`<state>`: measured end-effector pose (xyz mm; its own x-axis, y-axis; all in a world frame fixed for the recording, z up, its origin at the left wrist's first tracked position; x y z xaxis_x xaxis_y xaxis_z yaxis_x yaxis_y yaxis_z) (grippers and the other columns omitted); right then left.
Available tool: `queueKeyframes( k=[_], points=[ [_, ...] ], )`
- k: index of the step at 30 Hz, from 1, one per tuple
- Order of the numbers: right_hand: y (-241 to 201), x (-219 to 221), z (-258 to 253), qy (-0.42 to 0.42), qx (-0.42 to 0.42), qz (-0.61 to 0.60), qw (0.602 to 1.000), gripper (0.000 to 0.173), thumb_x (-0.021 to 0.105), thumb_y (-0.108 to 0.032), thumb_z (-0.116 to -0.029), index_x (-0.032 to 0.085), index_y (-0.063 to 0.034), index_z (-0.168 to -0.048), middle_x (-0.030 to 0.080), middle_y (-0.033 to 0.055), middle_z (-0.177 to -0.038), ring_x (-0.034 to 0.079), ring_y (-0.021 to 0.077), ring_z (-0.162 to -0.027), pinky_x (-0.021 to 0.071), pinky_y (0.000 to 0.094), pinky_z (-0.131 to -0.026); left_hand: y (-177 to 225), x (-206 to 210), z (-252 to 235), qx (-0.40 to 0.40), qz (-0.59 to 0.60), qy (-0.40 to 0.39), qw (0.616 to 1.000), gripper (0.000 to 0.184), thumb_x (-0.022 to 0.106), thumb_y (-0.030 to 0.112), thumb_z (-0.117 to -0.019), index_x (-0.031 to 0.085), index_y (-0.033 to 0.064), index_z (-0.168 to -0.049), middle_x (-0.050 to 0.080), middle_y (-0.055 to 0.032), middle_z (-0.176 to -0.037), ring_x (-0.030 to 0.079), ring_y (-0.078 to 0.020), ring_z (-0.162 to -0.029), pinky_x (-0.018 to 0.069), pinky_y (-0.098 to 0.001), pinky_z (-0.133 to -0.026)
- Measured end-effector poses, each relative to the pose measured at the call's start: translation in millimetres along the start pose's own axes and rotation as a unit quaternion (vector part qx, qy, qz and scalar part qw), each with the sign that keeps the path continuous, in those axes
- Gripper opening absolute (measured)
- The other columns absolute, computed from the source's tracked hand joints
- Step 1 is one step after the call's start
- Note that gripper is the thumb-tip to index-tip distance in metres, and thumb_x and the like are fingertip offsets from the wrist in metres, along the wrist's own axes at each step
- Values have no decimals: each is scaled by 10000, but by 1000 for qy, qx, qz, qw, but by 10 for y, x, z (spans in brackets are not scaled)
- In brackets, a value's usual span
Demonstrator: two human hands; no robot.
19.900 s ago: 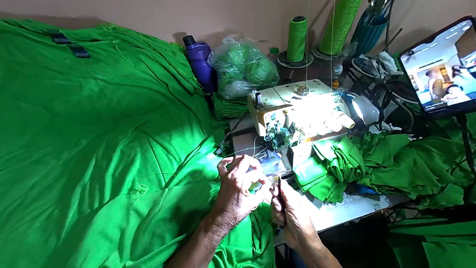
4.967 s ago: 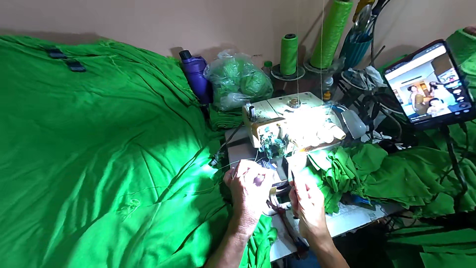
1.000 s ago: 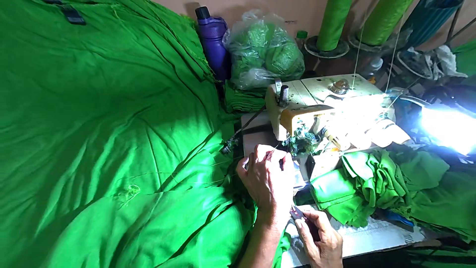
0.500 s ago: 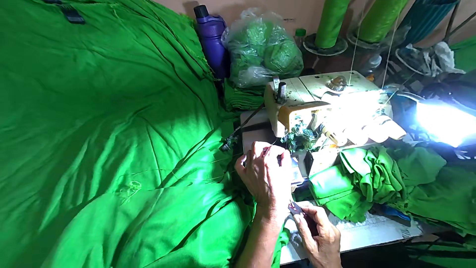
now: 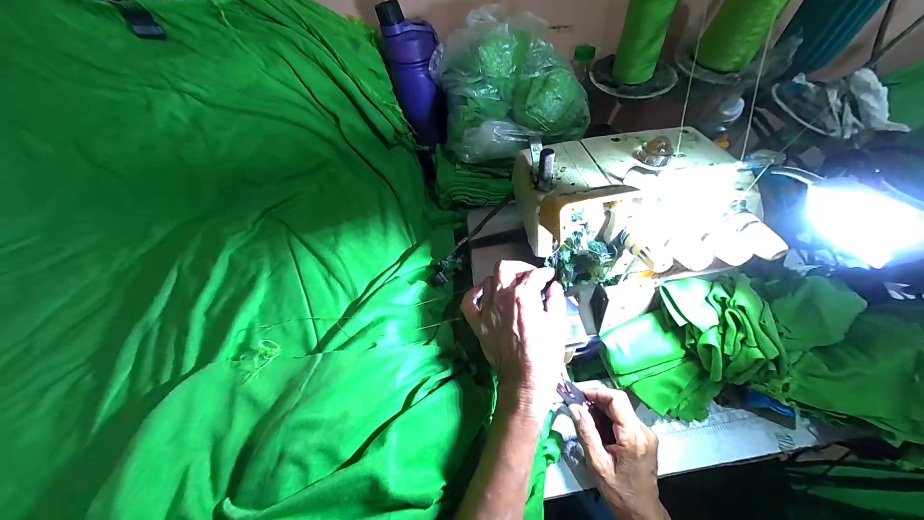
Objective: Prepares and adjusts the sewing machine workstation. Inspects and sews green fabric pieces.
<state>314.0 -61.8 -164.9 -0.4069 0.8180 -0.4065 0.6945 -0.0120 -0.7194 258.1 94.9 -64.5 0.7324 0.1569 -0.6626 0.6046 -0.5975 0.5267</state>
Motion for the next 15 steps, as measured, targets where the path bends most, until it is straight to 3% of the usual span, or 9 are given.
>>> queueKeyframes(
  k=[15],
  points=[
    [2,-3,-8,-1,6,28,1000,303,609,-317,-953,703,-33,-1002,676,11,-760,613,37,-646,513,192,-616,-14,-64,-34,2,88,-32,996,189,759,148,-875,796,131,-1060,685,-103,-1216,621,-299,-1150,333,-602,-1072]
  ],
)
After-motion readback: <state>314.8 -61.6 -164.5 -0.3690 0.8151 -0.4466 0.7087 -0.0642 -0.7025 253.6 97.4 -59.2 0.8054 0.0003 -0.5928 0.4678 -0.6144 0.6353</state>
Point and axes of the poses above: each hand's wrist, its own z-axis away from the middle knuckle, its own x-axis out of the palm, y = z × x, the point moved 8 cm from there along -z, towards the middle knuckle
